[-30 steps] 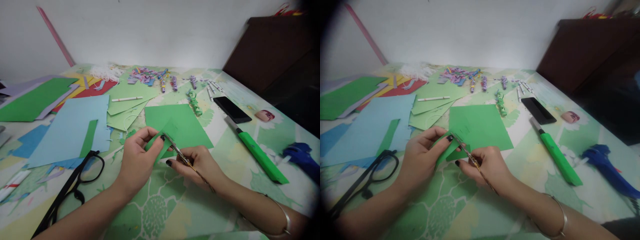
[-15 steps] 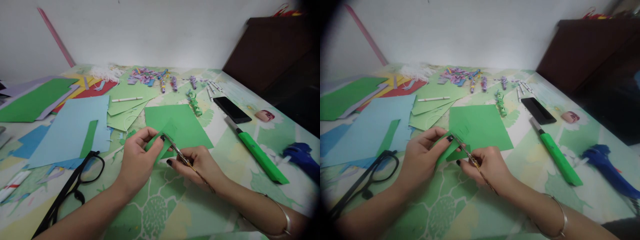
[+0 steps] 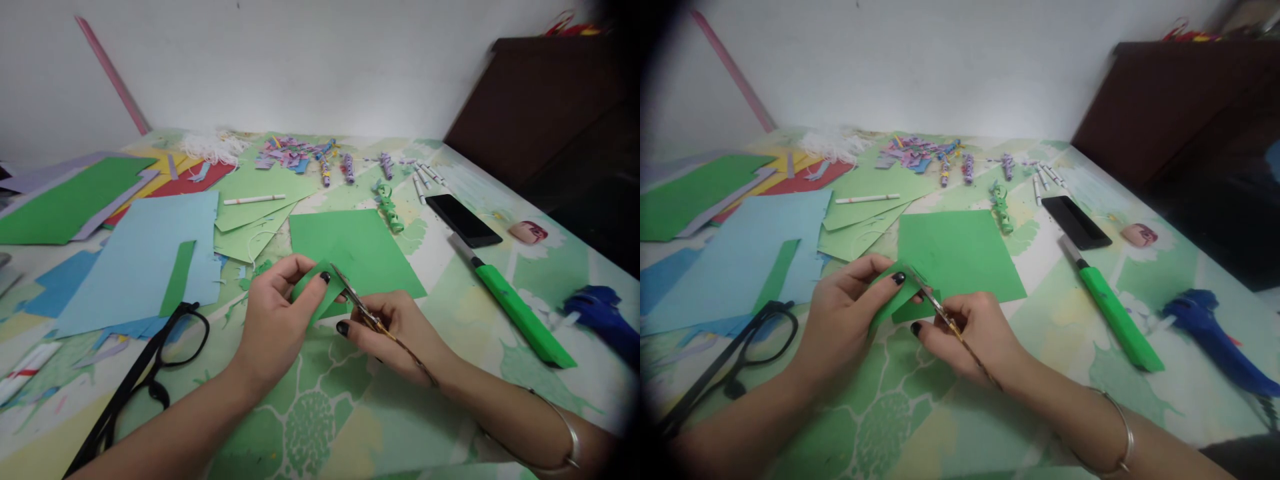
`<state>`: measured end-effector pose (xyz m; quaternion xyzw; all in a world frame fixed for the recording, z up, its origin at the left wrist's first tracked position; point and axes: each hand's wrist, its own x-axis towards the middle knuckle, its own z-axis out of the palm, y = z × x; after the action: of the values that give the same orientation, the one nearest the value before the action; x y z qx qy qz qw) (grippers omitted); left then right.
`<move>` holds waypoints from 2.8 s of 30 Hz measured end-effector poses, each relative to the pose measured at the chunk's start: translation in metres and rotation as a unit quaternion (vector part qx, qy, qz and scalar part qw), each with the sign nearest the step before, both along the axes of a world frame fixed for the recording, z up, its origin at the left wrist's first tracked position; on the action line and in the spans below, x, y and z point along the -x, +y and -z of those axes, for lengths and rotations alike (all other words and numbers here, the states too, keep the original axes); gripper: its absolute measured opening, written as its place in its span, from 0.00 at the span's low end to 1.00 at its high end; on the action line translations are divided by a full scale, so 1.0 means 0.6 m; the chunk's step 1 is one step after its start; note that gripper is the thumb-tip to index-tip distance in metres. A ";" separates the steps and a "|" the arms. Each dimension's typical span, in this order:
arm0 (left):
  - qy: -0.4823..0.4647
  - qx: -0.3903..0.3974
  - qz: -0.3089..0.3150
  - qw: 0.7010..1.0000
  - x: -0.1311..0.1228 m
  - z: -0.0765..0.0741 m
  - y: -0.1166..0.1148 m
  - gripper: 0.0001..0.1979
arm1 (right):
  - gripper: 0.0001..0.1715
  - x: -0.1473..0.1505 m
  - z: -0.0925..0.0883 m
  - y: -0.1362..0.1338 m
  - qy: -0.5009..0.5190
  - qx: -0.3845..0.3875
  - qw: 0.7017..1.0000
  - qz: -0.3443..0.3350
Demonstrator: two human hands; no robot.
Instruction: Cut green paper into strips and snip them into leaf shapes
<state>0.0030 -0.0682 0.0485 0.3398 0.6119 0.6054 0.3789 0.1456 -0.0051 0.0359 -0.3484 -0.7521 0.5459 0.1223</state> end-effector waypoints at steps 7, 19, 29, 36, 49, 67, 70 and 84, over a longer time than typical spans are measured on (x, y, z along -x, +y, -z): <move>0.019 -0.006 -0.008 1.000 0.001 -0.002 0.003 0.05 | 0.16 -0.003 0.000 0.002 0.005 0.017 1.000 -0.009; 0.026 -0.013 -0.010 1.000 0.001 0.003 0.001 0.05 | 0.17 -0.005 0.004 0.000 0.010 0.014 1.000 -0.013; 0.031 -0.015 -0.008 0.999 0.001 0.004 0.002 0.04 | 0.18 -0.003 0.008 0.002 -0.006 -0.024 1.000 -0.009; 0.034 -0.012 -0.006 0.999 0.002 0.005 0.002 0.04 | 0.20 0.002 0.006 0.001 -0.032 -0.030 0.999 0.008; 0.030 -0.007 -0.003 1.000 0.002 0.005 0.002 0.05 | 0.22 0.005 0.004 0.000 -0.050 -0.063 0.996 0.029; 0.030 -0.005 -0.002 1.000 0.002 0.004 0.002 0.04 | 0.19 0.005 0.001 0.001 -0.040 -0.032 0.998 0.020; 0.020 -0.010 -0.004 1.000 0.002 -0.001 0.003 0.04 | 0.16 0.001 -0.002 -0.001 -0.026 -0.004 1.000 0.007; 0.052 -0.028 -0.006 0.998 0.001 -0.002 0.003 0.05 | 0.16 0.000 -0.002 -0.001 -0.015 0.004 1.000 -0.001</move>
<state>0.0026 -0.0663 0.0496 0.3776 0.6154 0.6063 0.3333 0.1455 -0.0056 0.0368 -0.3567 -0.7520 0.5435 0.1091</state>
